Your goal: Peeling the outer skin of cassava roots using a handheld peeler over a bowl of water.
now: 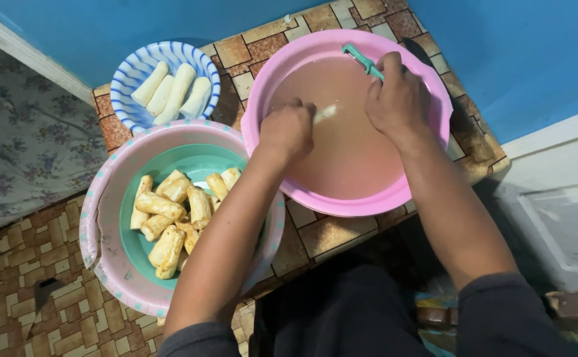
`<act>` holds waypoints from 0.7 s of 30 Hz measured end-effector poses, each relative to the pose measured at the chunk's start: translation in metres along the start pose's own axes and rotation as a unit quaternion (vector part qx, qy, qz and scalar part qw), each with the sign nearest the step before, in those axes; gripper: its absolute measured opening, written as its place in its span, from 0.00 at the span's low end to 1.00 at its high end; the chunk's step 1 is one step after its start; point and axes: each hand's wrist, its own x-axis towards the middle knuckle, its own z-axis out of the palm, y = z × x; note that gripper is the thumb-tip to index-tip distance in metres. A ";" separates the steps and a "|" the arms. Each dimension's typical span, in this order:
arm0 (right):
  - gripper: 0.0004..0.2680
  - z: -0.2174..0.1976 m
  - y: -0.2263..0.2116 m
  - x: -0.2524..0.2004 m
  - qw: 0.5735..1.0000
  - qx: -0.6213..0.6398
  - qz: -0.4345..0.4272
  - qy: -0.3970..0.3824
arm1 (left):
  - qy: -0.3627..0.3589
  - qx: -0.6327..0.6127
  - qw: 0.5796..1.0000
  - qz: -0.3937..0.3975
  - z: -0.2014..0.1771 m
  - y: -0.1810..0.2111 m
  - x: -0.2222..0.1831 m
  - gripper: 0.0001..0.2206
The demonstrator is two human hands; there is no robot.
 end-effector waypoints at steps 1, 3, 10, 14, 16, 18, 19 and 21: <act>0.06 -0.007 -0.007 -0.002 1.000 0.001 0.002 -0.001 | -0.002 0.001 1.000 0.001 0.005 0.000 0.002 0.16; 0.05 -0.021 -0.022 -0.005 0.996 -0.027 0.048 -0.075 | -0.005 0.051 0.999 0.012 0.015 -0.002 0.004 0.13; 0.05 0.003 0.000 -0.001 0.993 0.020 -0.087 0.072 | 0.050 -0.117 0.992 -0.028 -0.006 0.004 -0.004 0.11; 0.10 -0.008 -0.010 0.000 0.992 -0.062 0.012 -0.109 | 0.078 -0.143 0.985 -0.048 -0.013 0.006 -0.006 0.12; 0.11 -0.001 -0.002 0.001 0.994 -0.068 0.002 -0.088 | 0.083 -0.132 0.987 -0.041 0.000 -0.001 0.002 0.13; 0.05 0.006 0.005 0.001 0.999 0.005 -0.053 0.008 | 0.173 -0.139 0.975 -0.007 0.025 -0.015 0.019 0.09; 0.05 0.005 0.003 -0.002 0.999 0.005 -0.053 0.007 | 0.172 -0.139 0.975 -0.008 0.019 -0.016 0.015 0.09; 0.07 0.001 0.000 -0.003 0.996 0.039 -0.074 -0.006 | 0.172 -0.232 0.957 -0.023 0.004 -0.015 0.010 0.24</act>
